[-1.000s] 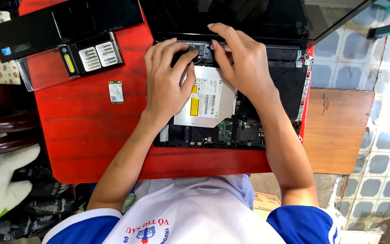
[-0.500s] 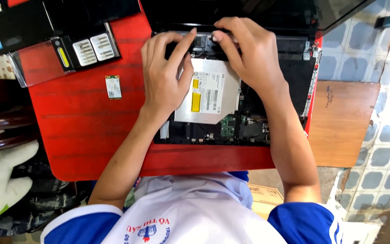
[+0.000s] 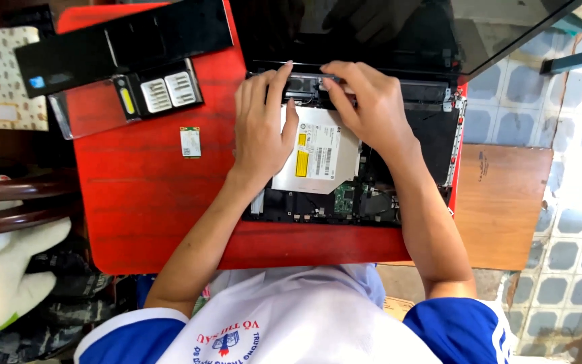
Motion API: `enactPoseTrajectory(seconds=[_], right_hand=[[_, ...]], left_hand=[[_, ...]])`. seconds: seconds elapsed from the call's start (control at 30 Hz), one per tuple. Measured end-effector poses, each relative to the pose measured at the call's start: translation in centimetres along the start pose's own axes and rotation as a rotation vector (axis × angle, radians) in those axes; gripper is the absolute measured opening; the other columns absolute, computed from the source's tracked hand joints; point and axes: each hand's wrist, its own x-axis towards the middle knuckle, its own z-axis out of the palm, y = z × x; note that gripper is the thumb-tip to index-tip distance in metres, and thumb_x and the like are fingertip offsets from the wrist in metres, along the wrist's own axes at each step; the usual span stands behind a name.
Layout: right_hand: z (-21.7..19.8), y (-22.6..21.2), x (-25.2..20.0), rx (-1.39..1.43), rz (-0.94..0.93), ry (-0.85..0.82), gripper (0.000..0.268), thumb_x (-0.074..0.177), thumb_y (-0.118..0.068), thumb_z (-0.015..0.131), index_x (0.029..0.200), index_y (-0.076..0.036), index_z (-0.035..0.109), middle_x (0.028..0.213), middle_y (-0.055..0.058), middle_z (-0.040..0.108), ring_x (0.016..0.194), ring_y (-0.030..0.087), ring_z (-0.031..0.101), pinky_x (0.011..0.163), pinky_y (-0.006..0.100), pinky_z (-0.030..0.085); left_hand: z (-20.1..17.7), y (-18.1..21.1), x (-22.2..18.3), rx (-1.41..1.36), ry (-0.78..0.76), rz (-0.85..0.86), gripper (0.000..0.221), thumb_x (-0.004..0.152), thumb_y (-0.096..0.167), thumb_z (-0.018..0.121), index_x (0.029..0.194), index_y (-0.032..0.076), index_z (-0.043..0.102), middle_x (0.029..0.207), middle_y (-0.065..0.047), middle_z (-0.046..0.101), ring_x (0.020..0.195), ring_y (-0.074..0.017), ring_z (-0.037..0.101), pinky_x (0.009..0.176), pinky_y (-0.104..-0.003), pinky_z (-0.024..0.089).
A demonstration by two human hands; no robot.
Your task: Repairing a laptop by manipulating internal components and wiring near the hinges using a small tool.
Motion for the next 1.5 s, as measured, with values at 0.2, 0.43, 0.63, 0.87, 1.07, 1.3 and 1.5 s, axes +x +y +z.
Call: enactPoseTrajectory(seconds=[0.2,0.43,0.63,0.87,1.07,1.3,1.5], right_hand=[[0.4,0.2,-0.3,-0.050,0.036,-0.024,0.014,0.112,-0.004,0.059,0.124,0.003,0.064,0.100,0.013,0.071,0.079,0.023,0.067,0.068,0.034,0.051],[0.6,0.0,-0.4,0.017,0.044,-0.058,0.029,0.108,0.001,0.058,0.137,0.000,0.056,0.107,0.015,0.059,0.093,0.026,0.063,0.079,0.035,0.056],[0.5,0.2,-0.4,-0.018,0.013,-0.006,0.014,0.114,-0.005,0.059,0.123,0.004,0.062,0.104,0.017,0.070,0.081,0.024,0.071,0.069,0.032,0.055],[0.5,0.0,-0.3,-0.013,-0.020,-0.017,0.014,0.112,0.000,0.057,0.125,0.006,0.061,0.105,0.018,0.062,0.091,0.029,0.062,0.075,0.038,0.051],[0.6,0.8,-1.0,-0.015,0.031,-0.030,0.016,0.118,-0.010,0.061,0.126,0.004,0.063,0.093,0.012,0.072,0.074,0.021,0.068,0.064,0.032,0.049],[0.2,-0.5,-0.2,0.073,-0.004,-0.070,0.020,0.112,0.005,0.057,0.132,0.006,0.058,0.114,0.019,0.060,0.097,0.031,0.058,0.085,0.040,0.049],[0.1,0.0,-0.3,-0.034,-0.014,-0.038,0.016,0.116,-0.009,0.061,0.121,0.006,0.064,0.104,0.018,0.069,0.087,0.031,0.067,0.077,0.039,0.050]], left_hand=[[0.2,0.2,-0.2,-0.011,0.016,-0.058,0.042,0.107,0.001,0.054,0.147,0.006,0.043,0.127,-0.015,0.064,0.119,-0.0300,0.060,0.106,-0.043,0.050],[0.3,0.3,0.1,0.011,0.074,0.004,0.021,0.100,-0.003,0.052,0.119,-0.001,0.059,0.110,-0.017,0.064,0.104,-0.0316,0.060,0.092,-0.042,0.050],[0.2,0.4,0.2,-0.009,0.066,0.001,0.018,0.100,-0.002,0.051,0.115,-0.001,0.060,0.107,-0.015,0.063,0.101,-0.0309,0.058,0.090,-0.043,0.047],[0.0,0.4,0.1,-0.006,0.070,0.007,0.017,0.101,0.001,0.052,0.117,0.001,0.059,0.108,-0.015,0.060,0.104,-0.0314,0.057,0.093,-0.045,0.046],[0.2,0.1,0.1,0.023,0.045,0.019,0.016,0.101,0.004,0.057,0.117,0.003,0.059,0.111,-0.015,0.058,0.105,-0.0312,0.056,0.092,-0.045,0.048],[-0.1,0.3,0.1,0.008,0.054,0.003,0.024,0.100,0.002,0.058,0.124,0.002,0.057,0.111,-0.015,0.063,0.105,-0.0305,0.059,0.094,-0.043,0.048],[0.1,0.4,0.4,0.029,0.078,0.028,0.008,0.099,0.004,0.057,0.107,0.003,0.059,0.105,-0.015,0.061,0.098,-0.0308,0.059,0.088,-0.042,0.047]])
